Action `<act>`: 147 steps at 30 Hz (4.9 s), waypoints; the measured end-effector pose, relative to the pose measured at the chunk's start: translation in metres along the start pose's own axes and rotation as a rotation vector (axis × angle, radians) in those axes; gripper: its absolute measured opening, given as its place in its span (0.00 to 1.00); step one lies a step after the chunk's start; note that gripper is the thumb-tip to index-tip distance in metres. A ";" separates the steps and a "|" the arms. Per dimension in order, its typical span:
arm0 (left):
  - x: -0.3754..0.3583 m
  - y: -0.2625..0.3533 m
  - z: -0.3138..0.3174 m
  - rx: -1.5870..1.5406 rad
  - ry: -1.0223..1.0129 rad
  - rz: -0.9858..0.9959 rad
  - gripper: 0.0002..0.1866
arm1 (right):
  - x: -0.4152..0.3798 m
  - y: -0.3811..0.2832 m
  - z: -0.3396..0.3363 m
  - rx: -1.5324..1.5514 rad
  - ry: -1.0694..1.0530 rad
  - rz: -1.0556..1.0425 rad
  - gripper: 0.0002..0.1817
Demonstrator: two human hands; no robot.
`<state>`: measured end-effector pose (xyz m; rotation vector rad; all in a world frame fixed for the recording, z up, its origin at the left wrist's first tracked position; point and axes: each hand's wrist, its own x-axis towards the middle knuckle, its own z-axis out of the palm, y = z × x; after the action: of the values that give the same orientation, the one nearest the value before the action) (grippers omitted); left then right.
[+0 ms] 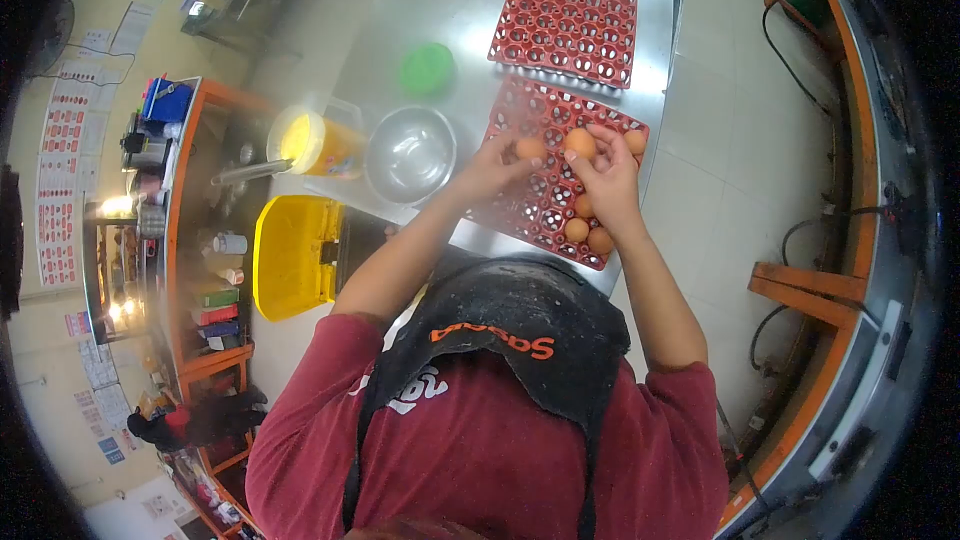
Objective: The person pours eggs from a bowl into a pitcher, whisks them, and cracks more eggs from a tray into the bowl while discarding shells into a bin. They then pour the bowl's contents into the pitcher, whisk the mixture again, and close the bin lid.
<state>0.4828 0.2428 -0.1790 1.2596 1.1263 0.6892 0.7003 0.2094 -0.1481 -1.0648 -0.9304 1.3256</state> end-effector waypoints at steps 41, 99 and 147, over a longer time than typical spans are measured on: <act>-0.047 0.037 -0.055 -0.123 0.122 0.127 0.22 | 0.024 0.005 0.084 -0.125 -0.201 0.322 0.24; -0.300 -0.181 -0.241 -0.671 0.956 -0.159 0.38 | 0.116 0.100 0.195 -1.146 -0.687 0.180 0.23; -0.258 0.001 -0.340 0.550 1.057 0.527 0.27 | 0.016 -0.139 0.445 -1.923 -0.190 -0.787 0.17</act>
<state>0.0797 0.1392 -0.0836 1.7341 1.9437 1.6340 0.3135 0.2608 0.1068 -1.5138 -2.5186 -0.5401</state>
